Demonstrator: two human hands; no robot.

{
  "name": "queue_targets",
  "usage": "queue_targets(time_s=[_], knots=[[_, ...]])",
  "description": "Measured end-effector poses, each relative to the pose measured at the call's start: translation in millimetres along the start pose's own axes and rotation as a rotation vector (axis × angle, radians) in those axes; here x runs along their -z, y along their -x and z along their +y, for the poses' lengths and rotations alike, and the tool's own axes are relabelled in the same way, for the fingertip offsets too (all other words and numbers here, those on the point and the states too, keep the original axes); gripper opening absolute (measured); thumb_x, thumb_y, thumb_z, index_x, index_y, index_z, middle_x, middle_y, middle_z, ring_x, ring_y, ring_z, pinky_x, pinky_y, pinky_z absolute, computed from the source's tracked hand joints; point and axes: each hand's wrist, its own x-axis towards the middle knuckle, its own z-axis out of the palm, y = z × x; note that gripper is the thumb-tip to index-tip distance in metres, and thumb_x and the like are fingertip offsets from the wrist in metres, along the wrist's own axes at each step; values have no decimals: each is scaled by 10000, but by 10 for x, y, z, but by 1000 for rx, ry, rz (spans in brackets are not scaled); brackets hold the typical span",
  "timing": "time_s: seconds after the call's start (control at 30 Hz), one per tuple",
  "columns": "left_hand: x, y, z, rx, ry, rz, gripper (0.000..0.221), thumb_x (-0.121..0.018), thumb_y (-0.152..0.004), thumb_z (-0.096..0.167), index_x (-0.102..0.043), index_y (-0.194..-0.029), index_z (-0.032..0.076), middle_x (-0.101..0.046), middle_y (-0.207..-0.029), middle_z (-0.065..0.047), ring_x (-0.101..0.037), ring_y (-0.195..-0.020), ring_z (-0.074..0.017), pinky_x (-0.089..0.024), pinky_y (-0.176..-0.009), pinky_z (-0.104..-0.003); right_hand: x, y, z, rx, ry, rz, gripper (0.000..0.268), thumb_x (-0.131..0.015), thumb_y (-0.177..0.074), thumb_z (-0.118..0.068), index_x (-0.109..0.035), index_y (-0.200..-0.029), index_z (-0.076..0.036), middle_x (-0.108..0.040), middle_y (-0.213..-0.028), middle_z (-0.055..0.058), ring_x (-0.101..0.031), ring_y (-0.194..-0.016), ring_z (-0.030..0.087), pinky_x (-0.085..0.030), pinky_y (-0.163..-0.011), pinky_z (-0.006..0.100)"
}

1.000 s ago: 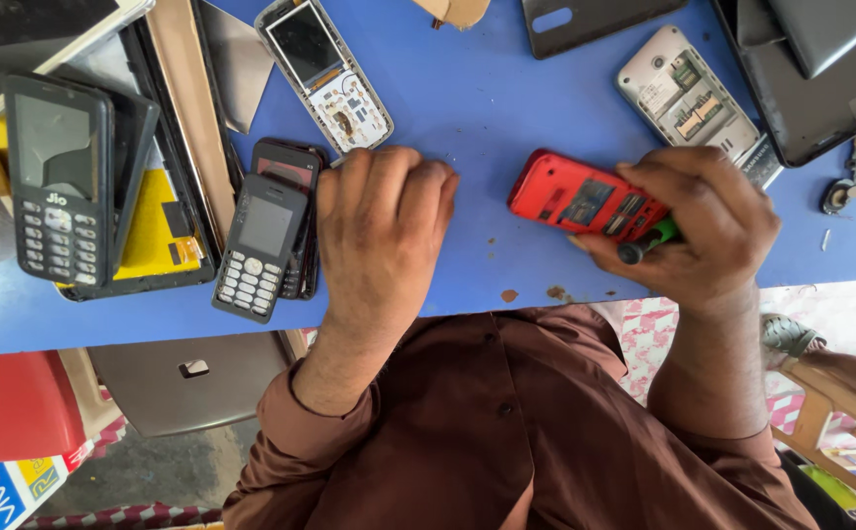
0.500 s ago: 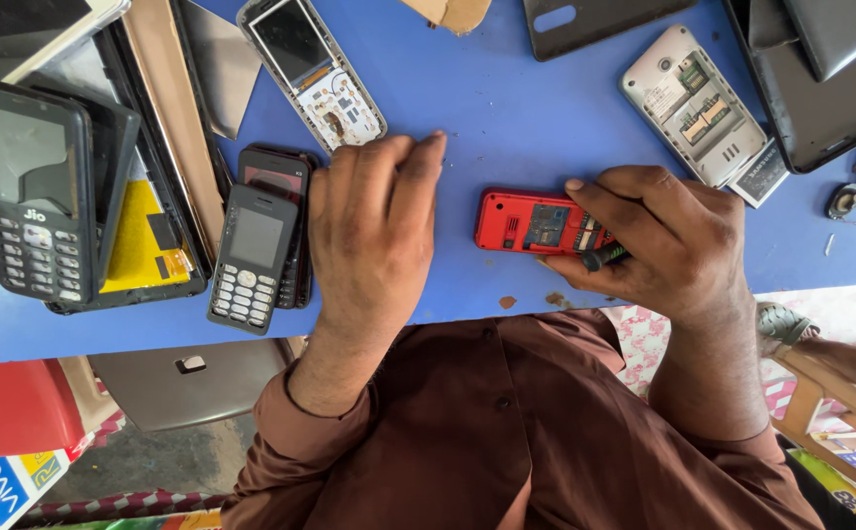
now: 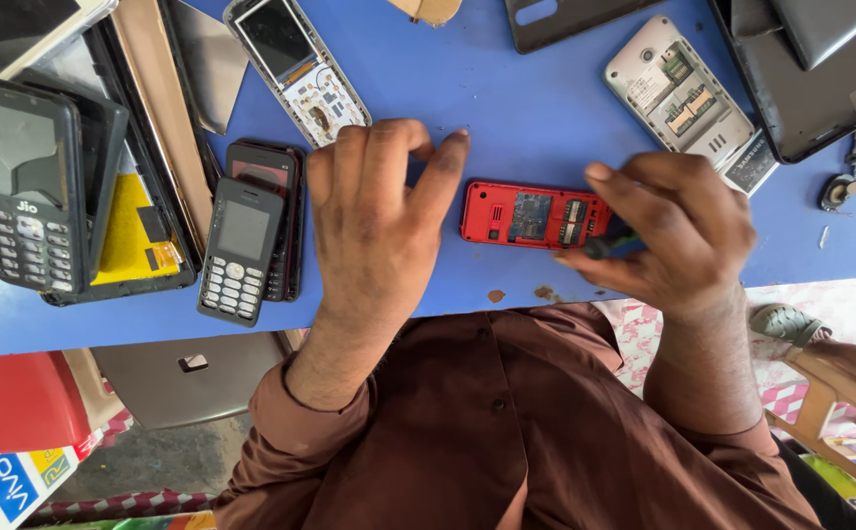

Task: The person uses a green-handled screwdriver to remove and reinsert screws on a red mobile phone. The person repeatedly picks up screws from the table and secures them into the phone's back casing.

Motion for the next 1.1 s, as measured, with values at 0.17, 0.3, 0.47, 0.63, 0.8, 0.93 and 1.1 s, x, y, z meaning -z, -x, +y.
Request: queue_targets(time_s=[0.17,0.3,0.47,0.63,0.8,0.93,1.1], knots=[[-27,-70,61,-34,-15,-44,132,-761,-972,112,-725,-1099,115,-535,-1108,7,-524,-1026,-193,-404,-963,-414,-18,288,62,-62,-14,202,576,-838,-903,-520,-733,-1155,-12,-632,-961,127,-617,-764,201,-491,-524,300],[-66,-81,41,-57,-53,-49,108,-735,-944,70,-714,-1045,102,-539,-1106,7,-528,-1028,-185,-387,-971,-412,-15,426,106,-177,-70,196,512,-813,-962,-458,-754,-1174,4,-660,-993,134,-540,-662,135,-434,-499,269],[-112,-74,23,-91,-136,-38,100,-727,-972,47,-670,-1045,84,-535,-1095,-24,-536,-1055,-188,-369,-986,-399,22,431,48,-215,-107,159,417,-778,-1072,-393,-744,-1208,-1,-665,-1024,128,-562,-642,114,-447,-526,272],[-12,-40,56,-35,-36,-15,155,-758,-981,29,-630,-1038,96,-572,-1126,-21,-552,-1055,-186,-363,-980,-416,-46,371,129,-135,-221,295,406,-646,-1126,-396,-702,-1176,3,-652,-1042,154,-586,-651,120,-461,-509,279],[132,76,109,90,503,95,236,-787,-1005,-36,-600,-1128,38,-644,-1137,-52,-630,-997,-196,-470,-862,-327,-102,364,255,-186,-509,531,460,-602,-1106,-423,-614,-1270,6,-654,-1042,176,-626,-706,175,-518,-500,307],[140,200,142,248,838,163,190,-737,-1047,-87,-589,-1108,15,-675,-1097,-81,-652,-897,-162,-546,-766,-265,-38,312,177,-196,-760,562,521,-568,-1090,-445,-544,-1344,9,-656,-1042,193,-659,-750,219,-564,-492,329],[60,334,144,532,1351,87,241,-685,-1006,-126,-547,-1160,-2,-721,-1065,-150,-638,-779,-127,-499,-634,-235,4,238,-215,-287,-757,504,562,-541,-1099,-438,-434,-1437,-1,-688,-939,212,-694,-679,272,-575,-487,311]])
